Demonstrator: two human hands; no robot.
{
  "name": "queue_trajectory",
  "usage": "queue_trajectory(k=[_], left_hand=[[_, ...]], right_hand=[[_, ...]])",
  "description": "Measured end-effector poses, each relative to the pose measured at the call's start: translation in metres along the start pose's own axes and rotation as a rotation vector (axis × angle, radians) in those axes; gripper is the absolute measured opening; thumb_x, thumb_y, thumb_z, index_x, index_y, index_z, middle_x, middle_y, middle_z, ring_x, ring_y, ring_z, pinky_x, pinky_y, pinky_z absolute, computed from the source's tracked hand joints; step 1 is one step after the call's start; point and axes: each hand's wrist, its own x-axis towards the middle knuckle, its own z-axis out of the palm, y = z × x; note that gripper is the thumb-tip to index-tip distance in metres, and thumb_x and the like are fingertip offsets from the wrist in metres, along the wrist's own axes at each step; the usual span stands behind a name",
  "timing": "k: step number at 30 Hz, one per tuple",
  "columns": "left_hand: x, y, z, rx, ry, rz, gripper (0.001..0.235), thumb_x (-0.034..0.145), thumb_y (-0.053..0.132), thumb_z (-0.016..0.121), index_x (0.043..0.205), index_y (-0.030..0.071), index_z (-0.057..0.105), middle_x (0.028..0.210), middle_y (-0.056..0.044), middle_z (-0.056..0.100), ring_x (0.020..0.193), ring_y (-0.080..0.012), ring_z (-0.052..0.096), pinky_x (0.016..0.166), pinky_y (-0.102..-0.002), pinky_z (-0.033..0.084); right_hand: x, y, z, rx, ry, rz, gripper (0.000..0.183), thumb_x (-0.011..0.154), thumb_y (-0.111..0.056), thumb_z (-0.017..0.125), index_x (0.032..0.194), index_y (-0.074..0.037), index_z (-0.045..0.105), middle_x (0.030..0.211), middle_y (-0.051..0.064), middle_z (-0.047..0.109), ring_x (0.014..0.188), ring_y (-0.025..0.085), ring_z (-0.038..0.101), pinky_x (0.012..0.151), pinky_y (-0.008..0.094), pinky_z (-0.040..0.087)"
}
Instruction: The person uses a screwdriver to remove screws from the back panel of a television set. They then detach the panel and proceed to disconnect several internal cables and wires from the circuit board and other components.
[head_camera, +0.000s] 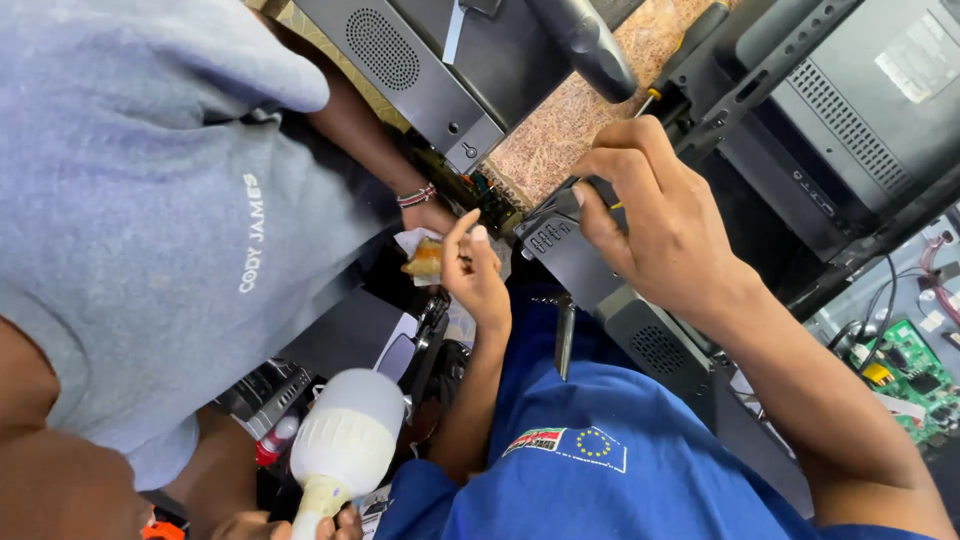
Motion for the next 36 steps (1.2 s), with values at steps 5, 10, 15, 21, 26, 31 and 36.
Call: queue_trajectory(k=[5, 10, 15, 21, 26, 31, 36], left_hand=[[-0.001, -0.022, 0.014, 0.128, -0.136, -0.076, 0.026, 0.106, 0.027, 0.057, 0.115, 0.009, 0.073, 0.074, 0.007, 0.046, 0.062, -0.0062, 0.034, 0.057, -0.024, 0.031], [-0.008, -0.073, 0.023, 0.069, -0.113, -0.179, 0.028, 0.102, 0.038, 0.058, 0.095, 0.014, 0.07, 0.092, 0.004, 0.07, 0.085, -0.0079, 0.056, 0.079, -0.025, 0.042], [-0.011, -0.091, 0.031, -0.078, -0.068, -0.095, 0.027, 0.103, 0.033, 0.057, 0.097, 0.008, 0.065, 0.097, -0.004, 0.068, 0.093, -0.0137, 0.06, 0.088, -0.029, 0.047], [-0.008, -0.078, 0.031, -0.074, -0.063, -0.043, 0.029, 0.104, 0.035, 0.056, 0.091, 0.011, 0.063, 0.09, 0.0, 0.063, 0.088, -0.0107, 0.055, 0.083, -0.027, 0.042], [0.003, -0.063, 0.038, -0.115, 0.04, -0.033, 0.039, 0.106, 0.039, 0.05, 0.083, 0.011, 0.063, 0.065, 0.008, 0.038, 0.061, -0.0035, 0.034, 0.057, -0.022, 0.026], [0.022, -0.012, 0.052, -0.289, 0.119, 0.091, 0.038, 0.107, 0.034, 0.047, 0.082, 0.005, 0.052, 0.053, 0.003, 0.026, 0.046, -0.0056, 0.024, 0.043, -0.024, 0.024], [0.043, 0.038, 0.072, -0.455, 0.017, 0.156, 0.038, 0.106, 0.034, 0.05, 0.082, 0.005, 0.05, 0.056, 0.005, 0.024, 0.048, -0.0051, 0.022, 0.043, -0.024, 0.02]], right_hand=[[-0.004, 0.006, -0.002, 0.008, 0.016, 0.015, 0.015, 0.11, -0.002, 0.055, 0.118, 0.01, 0.054, 0.113, 0.026, 0.052, 0.094, 0.036, 0.059, 0.073, 0.041, 0.053], [-0.004, 0.007, -0.005, 0.08, 0.028, -0.047, 0.015, 0.111, -0.004, 0.051, 0.114, 0.01, 0.053, 0.109, 0.023, 0.05, 0.088, 0.036, 0.056, 0.072, 0.042, 0.049], [-0.007, 0.007, -0.004, 0.039, 0.046, -0.132, 0.008, 0.108, 0.002, 0.052, 0.111, 0.009, 0.052, 0.108, 0.022, 0.049, 0.091, 0.035, 0.056, 0.073, 0.041, 0.05], [-0.009, 0.008, -0.004, 0.035, 0.084, -0.182, 0.004, 0.106, 0.007, 0.053, 0.109, 0.009, 0.052, 0.104, 0.021, 0.049, 0.085, 0.033, 0.056, 0.073, 0.04, 0.05], [-0.007, 0.016, -0.001, 0.041, 0.085, -0.172, 0.004, 0.106, 0.006, 0.055, 0.109, 0.009, 0.054, 0.106, 0.021, 0.05, 0.086, 0.034, 0.059, 0.073, 0.039, 0.051], [0.001, 0.007, -0.016, 0.014, -0.043, -0.292, 0.008, 0.109, 0.001, 0.054, 0.108, 0.009, 0.054, 0.105, 0.02, 0.051, 0.099, 0.034, 0.058, 0.087, 0.042, 0.053], [-0.002, -0.016, -0.024, -0.297, -0.313, -0.251, 0.038, 0.109, -0.039, 0.045, 0.111, -0.002, 0.056, 0.103, 0.013, 0.055, 0.082, 0.027, 0.056, 0.076, 0.037, 0.049]])
